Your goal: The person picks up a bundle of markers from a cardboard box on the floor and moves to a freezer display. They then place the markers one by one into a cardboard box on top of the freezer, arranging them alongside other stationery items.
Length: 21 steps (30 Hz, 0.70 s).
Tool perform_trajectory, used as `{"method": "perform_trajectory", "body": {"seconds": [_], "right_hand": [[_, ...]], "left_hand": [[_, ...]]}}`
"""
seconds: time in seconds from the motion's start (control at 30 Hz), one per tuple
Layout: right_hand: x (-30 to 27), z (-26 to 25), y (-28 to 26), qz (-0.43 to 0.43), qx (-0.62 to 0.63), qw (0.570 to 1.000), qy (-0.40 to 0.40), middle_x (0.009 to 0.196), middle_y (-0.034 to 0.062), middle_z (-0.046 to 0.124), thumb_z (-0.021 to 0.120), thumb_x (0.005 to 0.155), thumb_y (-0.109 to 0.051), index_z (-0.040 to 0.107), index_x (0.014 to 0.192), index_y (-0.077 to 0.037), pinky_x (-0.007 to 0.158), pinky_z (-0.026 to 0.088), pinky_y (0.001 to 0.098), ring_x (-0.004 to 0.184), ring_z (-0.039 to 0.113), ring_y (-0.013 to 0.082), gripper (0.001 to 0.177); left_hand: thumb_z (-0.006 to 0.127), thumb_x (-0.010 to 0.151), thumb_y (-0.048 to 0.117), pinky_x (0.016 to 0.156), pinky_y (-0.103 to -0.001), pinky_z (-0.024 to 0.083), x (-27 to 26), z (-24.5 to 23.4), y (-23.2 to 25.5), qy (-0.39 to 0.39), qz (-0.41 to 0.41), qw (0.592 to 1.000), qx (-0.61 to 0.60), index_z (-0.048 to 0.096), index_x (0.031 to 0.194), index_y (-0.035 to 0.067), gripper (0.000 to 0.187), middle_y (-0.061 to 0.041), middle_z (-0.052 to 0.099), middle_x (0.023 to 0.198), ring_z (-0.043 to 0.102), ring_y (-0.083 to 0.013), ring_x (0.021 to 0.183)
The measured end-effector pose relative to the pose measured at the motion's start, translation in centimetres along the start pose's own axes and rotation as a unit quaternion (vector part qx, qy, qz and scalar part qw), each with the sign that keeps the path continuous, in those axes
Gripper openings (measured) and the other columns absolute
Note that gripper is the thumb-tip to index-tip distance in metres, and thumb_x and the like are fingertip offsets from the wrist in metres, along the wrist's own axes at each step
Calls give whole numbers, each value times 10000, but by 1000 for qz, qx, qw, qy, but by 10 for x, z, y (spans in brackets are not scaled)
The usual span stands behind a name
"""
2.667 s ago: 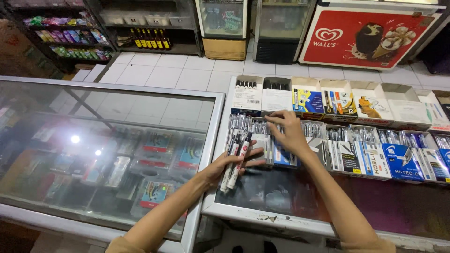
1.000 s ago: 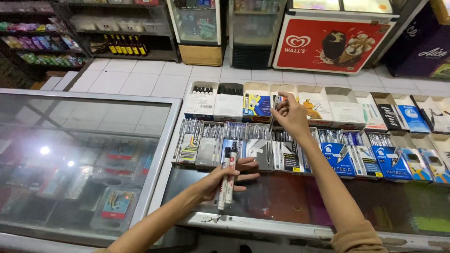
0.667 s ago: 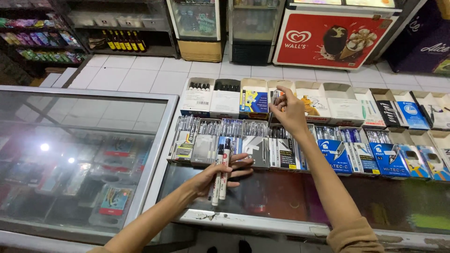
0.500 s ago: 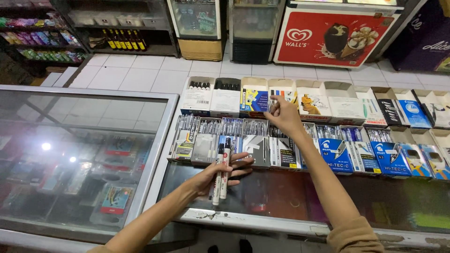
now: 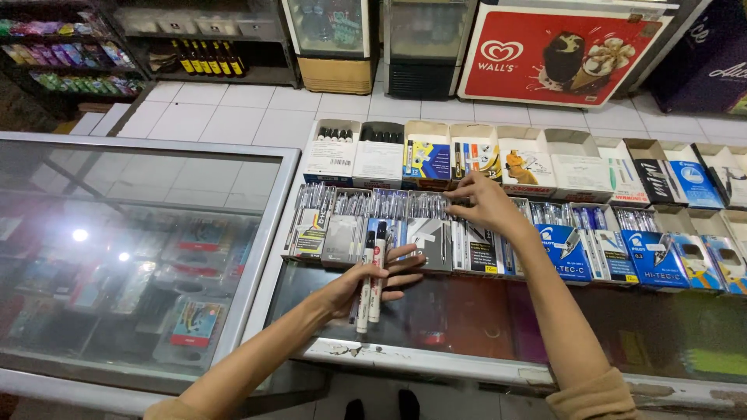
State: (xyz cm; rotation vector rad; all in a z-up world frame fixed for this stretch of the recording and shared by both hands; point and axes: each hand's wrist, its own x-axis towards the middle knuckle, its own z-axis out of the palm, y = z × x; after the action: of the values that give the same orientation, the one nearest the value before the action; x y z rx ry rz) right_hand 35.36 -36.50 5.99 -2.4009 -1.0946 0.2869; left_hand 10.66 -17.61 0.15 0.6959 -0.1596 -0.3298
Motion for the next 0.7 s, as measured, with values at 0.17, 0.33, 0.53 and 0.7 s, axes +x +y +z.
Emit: {"method": "perform_trajectory", "body": {"seconds": [0.17,0.33,0.53,0.7], "right_hand": [[-3,17,-33,-106,41,993,38,1172,165,645,756,914,-289,712,1231,-97,920,548,404,1083,664,315,373],[-38,35,-91,13,245,958,-150,1133,196,722,785,877,-246,726,1180,-13,806,513,371,917,669,276,386],[-39,82,-78,-33,315,947,-59,973,148,701,896,754,-269,777,950,-48,790,544,372,897,642,235,318],[-65,33,-137,46,406,911,-52,884,86,705,851,817,-232,780,943,-70,728,639,345,822,624,157,217]], "left_hand": [[481,852,181,1026,-427,517,-1,-4,-2,-19,8,1000,22,327,1593,135,758,-142,345,1621,377,-366,1443],[460,820,197,1099,-584,413,1,-15,-11,-18,29,999,25,338,1586,133,779,-140,339,1626,341,-412,1458],[458,798,172,1068,-663,420,-4,29,12,26,33,999,19,352,1549,49,768,-190,454,1529,439,-445,1379],[572,792,161,817,-484,577,-8,73,37,195,-18,980,-35,670,1156,38,396,-183,700,1004,707,-336,942]]}}
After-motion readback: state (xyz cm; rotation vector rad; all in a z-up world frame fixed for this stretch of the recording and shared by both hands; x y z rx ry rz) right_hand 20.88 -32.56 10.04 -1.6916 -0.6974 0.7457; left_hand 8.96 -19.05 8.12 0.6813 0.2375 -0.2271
